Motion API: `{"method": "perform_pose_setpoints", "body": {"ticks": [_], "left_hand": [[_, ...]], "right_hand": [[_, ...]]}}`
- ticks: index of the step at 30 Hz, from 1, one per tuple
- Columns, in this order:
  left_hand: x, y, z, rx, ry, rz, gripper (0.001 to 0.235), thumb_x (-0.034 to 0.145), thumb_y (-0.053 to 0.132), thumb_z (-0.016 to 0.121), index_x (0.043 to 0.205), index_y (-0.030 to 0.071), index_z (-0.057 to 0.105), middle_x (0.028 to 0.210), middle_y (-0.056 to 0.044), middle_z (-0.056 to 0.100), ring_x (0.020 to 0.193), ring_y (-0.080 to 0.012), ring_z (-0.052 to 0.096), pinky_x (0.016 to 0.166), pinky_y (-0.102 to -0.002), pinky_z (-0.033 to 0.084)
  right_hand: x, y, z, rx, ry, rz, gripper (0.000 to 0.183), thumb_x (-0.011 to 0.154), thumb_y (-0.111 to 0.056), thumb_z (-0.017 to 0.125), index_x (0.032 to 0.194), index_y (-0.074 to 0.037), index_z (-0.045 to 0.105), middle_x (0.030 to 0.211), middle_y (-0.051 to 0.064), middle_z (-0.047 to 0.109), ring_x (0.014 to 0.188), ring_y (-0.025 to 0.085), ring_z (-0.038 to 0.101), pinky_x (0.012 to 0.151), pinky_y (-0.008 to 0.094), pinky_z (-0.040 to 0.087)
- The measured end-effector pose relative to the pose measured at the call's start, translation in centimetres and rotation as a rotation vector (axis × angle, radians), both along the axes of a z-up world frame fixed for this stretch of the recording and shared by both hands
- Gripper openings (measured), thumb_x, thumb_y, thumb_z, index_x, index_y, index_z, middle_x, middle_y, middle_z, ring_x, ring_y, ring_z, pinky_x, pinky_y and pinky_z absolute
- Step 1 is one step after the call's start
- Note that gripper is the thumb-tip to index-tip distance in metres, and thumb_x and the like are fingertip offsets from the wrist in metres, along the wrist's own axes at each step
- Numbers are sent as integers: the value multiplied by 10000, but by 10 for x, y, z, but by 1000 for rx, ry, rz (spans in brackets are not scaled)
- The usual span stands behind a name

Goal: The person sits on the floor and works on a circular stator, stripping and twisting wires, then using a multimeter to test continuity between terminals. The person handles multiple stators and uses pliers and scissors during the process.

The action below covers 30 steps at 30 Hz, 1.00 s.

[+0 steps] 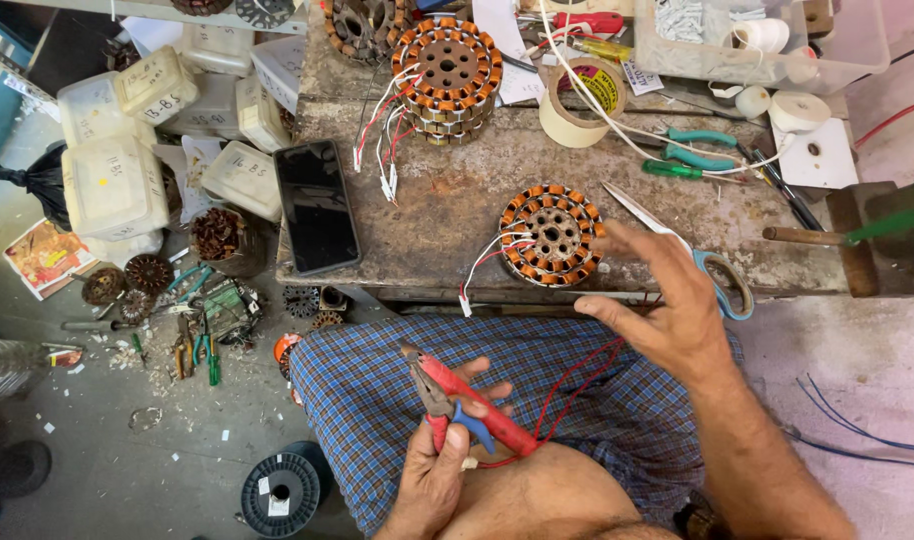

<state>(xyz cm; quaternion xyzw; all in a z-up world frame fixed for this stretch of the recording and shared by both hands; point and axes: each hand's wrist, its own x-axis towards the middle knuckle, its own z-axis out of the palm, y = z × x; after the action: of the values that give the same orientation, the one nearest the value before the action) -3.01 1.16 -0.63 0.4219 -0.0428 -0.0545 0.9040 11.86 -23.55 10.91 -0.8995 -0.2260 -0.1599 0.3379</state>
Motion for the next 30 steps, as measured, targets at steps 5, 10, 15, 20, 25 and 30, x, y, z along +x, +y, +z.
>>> {"method": "perform_pose_setpoints", "body": {"ticks": [5,10,15,20,25,30], "left_hand": [[2,0,-3,-8,-11,2,362,1076,356,547,1233,41,635,1629,-216,359,1420,-384,527,1121,-566,522],[3,2,-7,1,-20,-17,332,1075,316,531,1236,42,626,1618,-208,353,1417,-387,529,1097,-578,533],[3,2,-11,-3,-30,-3,343,1087,310,529,1257,28,626,1629,-231,352,1417,-410,532,1129,-582,508],[2,1,-14,-8,1,-3,373,1078,335,530,1256,21,624,1632,-244,344,1418,-414,529,1118,-591,513],[3,1,-12,-27,59,-25,393,1063,351,520,1243,18,623,1621,-247,341,1426,-411,514,1107,-598,530],[2,-1,-11,-37,28,8,379,1074,334,510,1244,10,610,1612,-265,349,1405,-437,523,1093,-607,532]], "right_hand": [[37,-4,3,-187,67,59,1291,565,-464,926,1590,-19,279,1535,267,477,1411,436,461,1155,513,375],[66,-1,-9,-281,138,159,1432,522,-585,914,1616,-29,177,1555,310,393,1445,479,377,1186,532,309],[76,1,-14,-287,229,214,1457,503,-624,906,1610,-28,170,1563,299,376,1455,471,352,1193,531,296],[77,3,-13,-317,238,228,1523,462,-657,906,1609,-44,114,1561,302,353,1428,474,347,1181,538,294],[77,7,-12,-337,209,232,1538,465,-654,923,1610,-56,88,1541,317,354,1421,480,350,1178,545,291],[76,9,-10,-324,236,230,1526,485,-608,944,1616,-54,82,1528,309,376,1394,463,391,1164,539,329]]}}
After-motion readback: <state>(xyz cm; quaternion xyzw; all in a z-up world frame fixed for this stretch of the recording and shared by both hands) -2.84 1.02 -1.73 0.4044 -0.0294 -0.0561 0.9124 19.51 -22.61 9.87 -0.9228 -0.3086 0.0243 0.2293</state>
